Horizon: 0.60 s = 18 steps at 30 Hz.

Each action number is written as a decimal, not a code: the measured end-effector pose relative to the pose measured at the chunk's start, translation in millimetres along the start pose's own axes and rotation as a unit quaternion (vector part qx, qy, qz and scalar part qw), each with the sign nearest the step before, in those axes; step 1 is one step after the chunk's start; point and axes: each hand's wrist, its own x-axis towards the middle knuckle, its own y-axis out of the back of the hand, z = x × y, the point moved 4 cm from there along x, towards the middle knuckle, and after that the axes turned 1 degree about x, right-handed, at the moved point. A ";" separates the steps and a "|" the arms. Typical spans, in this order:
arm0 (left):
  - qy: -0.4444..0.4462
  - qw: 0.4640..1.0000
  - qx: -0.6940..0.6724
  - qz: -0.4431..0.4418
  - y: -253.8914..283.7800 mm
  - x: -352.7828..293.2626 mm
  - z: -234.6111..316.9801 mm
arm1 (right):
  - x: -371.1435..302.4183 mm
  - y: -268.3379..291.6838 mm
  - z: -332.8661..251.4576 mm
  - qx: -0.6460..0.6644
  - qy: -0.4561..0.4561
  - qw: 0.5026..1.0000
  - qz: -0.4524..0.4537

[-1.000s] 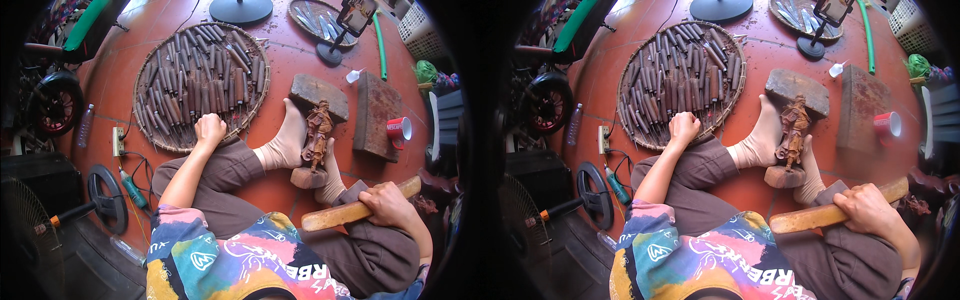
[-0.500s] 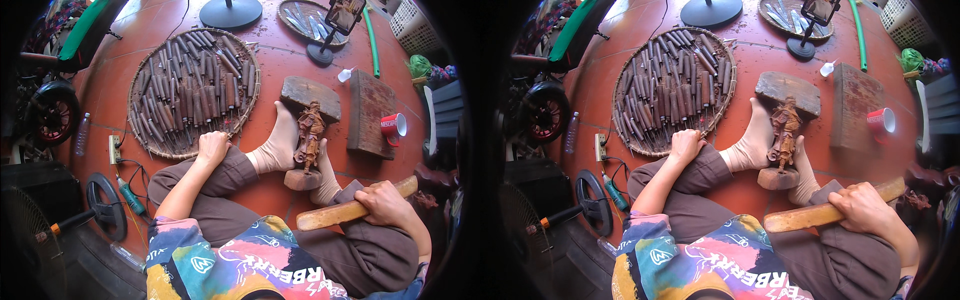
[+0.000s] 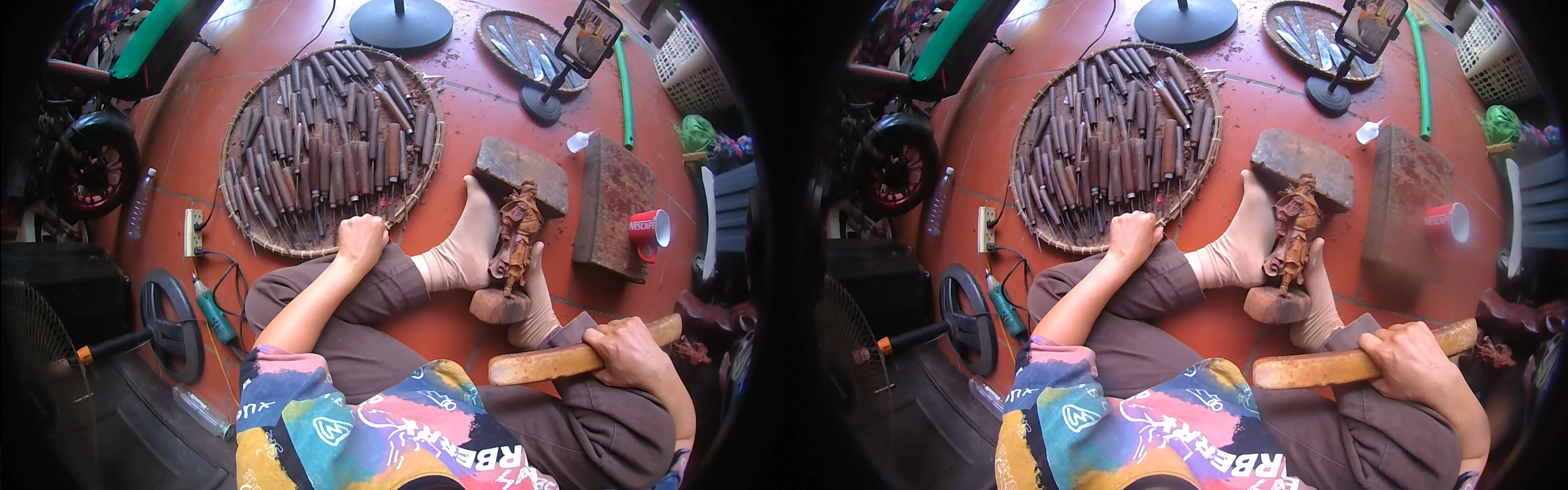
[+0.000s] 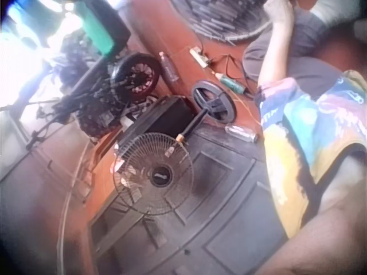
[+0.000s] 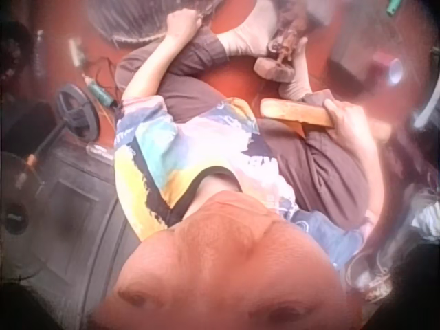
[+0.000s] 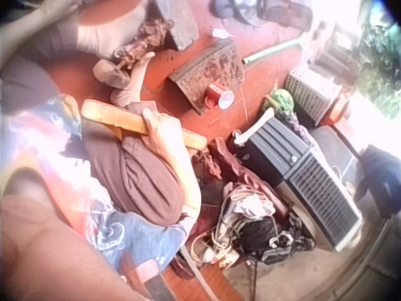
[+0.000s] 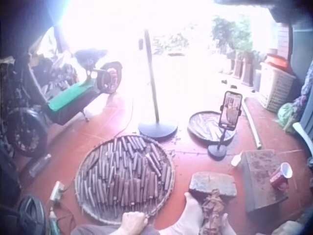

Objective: The person carves a wooden figurine using a chisel and mallet. They hold the wood between their feet and repeatedly strike the chisel to shape the piece, occasionally switching tools from a nearby basket.

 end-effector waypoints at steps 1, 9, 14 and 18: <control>-0.009 1.000 -0.013 0.013 -4.5 0.0 -1.2 | -0.3 0.7 1.0 0.000 0.003 1.000 -0.001; -0.066 0.993 -0.057 0.081 -20.7 3.6 2.6 | 8.9 -1.4 -4.1 -0.018 0.015 1.000 -0.008; -0.079 0.991 -0.070 0.086 -24.7 12.1 12.9 | 5.6 -0.9 -8.0 -0.024 0.007 1.000 -0.010; -0.049 0.992 -0.061 0.095 -18.3 9.4 1.6 | 10.5 0.8 -5.4 -0.020 0.031 0.999 -0.005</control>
